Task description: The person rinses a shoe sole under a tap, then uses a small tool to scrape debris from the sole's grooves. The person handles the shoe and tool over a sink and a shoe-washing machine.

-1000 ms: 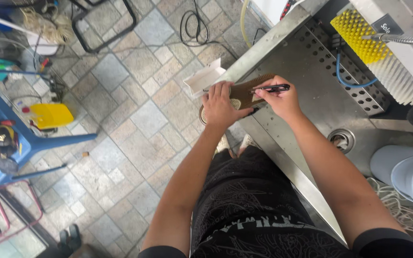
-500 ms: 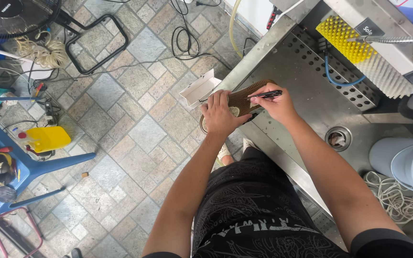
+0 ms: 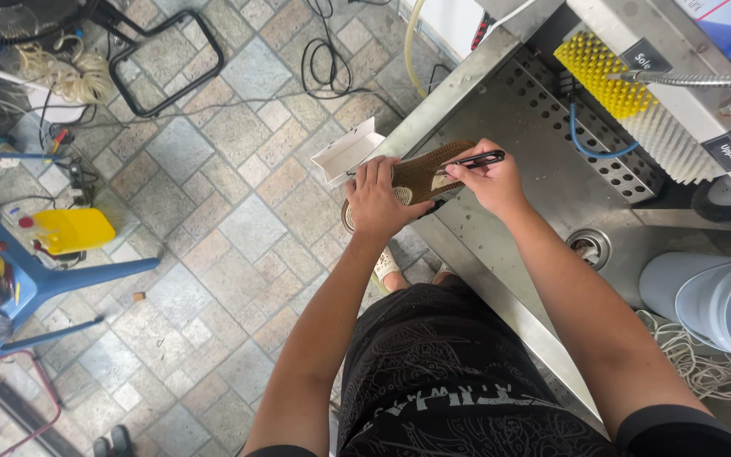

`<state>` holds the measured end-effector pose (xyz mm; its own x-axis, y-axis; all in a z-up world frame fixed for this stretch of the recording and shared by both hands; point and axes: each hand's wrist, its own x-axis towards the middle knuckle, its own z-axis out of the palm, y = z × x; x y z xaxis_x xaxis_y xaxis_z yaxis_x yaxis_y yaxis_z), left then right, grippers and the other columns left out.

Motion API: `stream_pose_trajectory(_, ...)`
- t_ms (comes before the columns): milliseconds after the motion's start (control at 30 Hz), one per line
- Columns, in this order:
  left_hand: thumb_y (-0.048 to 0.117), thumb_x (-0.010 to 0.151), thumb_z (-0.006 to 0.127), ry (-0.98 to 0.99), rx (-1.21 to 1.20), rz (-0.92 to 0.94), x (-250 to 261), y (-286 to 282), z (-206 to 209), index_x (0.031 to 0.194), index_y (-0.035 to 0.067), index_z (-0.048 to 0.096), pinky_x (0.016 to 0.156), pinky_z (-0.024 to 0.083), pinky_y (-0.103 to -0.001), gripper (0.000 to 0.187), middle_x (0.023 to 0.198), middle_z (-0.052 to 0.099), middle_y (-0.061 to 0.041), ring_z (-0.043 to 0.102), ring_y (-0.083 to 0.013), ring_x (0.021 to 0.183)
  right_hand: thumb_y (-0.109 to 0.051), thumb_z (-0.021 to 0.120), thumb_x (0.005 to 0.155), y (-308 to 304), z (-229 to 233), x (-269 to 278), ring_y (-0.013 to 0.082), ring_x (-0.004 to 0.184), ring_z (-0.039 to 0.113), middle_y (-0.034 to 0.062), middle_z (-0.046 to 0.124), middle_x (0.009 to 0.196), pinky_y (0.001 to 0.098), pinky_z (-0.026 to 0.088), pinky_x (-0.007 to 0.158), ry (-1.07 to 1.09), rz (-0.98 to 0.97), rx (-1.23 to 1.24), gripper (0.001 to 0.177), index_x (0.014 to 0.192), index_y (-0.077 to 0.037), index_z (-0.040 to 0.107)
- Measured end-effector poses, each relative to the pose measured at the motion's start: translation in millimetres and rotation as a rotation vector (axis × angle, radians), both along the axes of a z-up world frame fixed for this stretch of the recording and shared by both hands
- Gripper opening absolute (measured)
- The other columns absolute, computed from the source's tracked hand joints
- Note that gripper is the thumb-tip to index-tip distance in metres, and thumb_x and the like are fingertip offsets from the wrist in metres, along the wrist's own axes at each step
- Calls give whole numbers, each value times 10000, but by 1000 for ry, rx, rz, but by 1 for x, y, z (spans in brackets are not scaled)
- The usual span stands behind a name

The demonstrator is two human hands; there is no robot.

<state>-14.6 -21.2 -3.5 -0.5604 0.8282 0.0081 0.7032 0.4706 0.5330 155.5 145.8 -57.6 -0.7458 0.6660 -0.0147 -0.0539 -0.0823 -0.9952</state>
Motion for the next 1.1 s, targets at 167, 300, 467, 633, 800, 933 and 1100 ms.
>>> stream_pose_trajectory(167, 604, 500, 927, -32, -22, 4, -1, 2, 6, 1325, 148, 571, 1057, 345, -501, 1008, 1326, 572, -27, 505, -255, 1282, 48, 691, 981, -4, 6, -7, 169, 954, 745, 169, 734, 1026, 294, 629, 851, -33, 25, -21, 148, 987, 22, 545)
stream_pose_trajectory(300, 616, 507, 930, -49, -94, -7, -2, 5, 7, 1339, 147, 549, 1058, 336, -509, 1028, 1339, 557, -35, 491, -254, 1294, 35, 685, 990, -4, 12, -10, 158, 915, 757, 147, 752, 991, 280, 633, 813, -71, -1, 35, 157, 971, 18, 530)
stream_pose_trajectory(467, 624, 524, 922, -57, -141, -13, 0, 4, 7, 1370, 166, 523, 1079, 327, -518, 1042, 1375, 536, -36, 471, -243, 1329, 32, 693, 997, -7, 23, -15, 152, 916, 751, 122, 753, 975, 281, 624, 774, -104, 42, 162, 167, 965, 9, 531)
stream_pose_trajectory(633, 636, 522, 920, -34, -149, -23, 0, 7, 6, 1368, 149, 520, 1081, 323, -520, 1055, 1365, 530, -52, 461, -258, 1328, 49, 721, 965, 2, 16, -23, 145, 831, 723, 81, 691, 935, 288, 614, 706, -134, 72, 117, 251, 1012, -9, 482)
stream_pose_trajectory(800, 628, 530, 918, -31, -136, -21, 1, 6, 7, 1360, 149, 536, 1080, 326, -520, 1031, 1359, 539, -46, 464, -260, 1325, 71, 694, 971, 15, -3, -21, 152, 788, 702, 71, 624, 981, 293, 609, 677, -22, 80, -144, 287, 1097, -20, 453)
stream_pose_trajectory(933, 623, 528, 919, -42, -142, -16, 0, 8, 8, 1353, 147, 540, 1081, 328, -515, 1025, 1354, 541, -44, 460, -257, 1327, 77, 699, 973, 10, -11, -18, 151, 807, 699, 69, 619, 986, 298, 623, 710, 16, -6, -79, 301, 1093, -24, 443)
stream_pose_trajectory(1100, 623, 527, 920, -30, -153, -25, 0, 7, 7, 1361, 138, 528, 1089, 329, -508, 1041, 1347, 538, -51, 459, -258, 1322, 65, 714, 974, 4, -5, -19, 127, 846, 693, 70, 655, 996, 283, 618, 734, -25, 15, -32, 285, 1099, -17, 472)
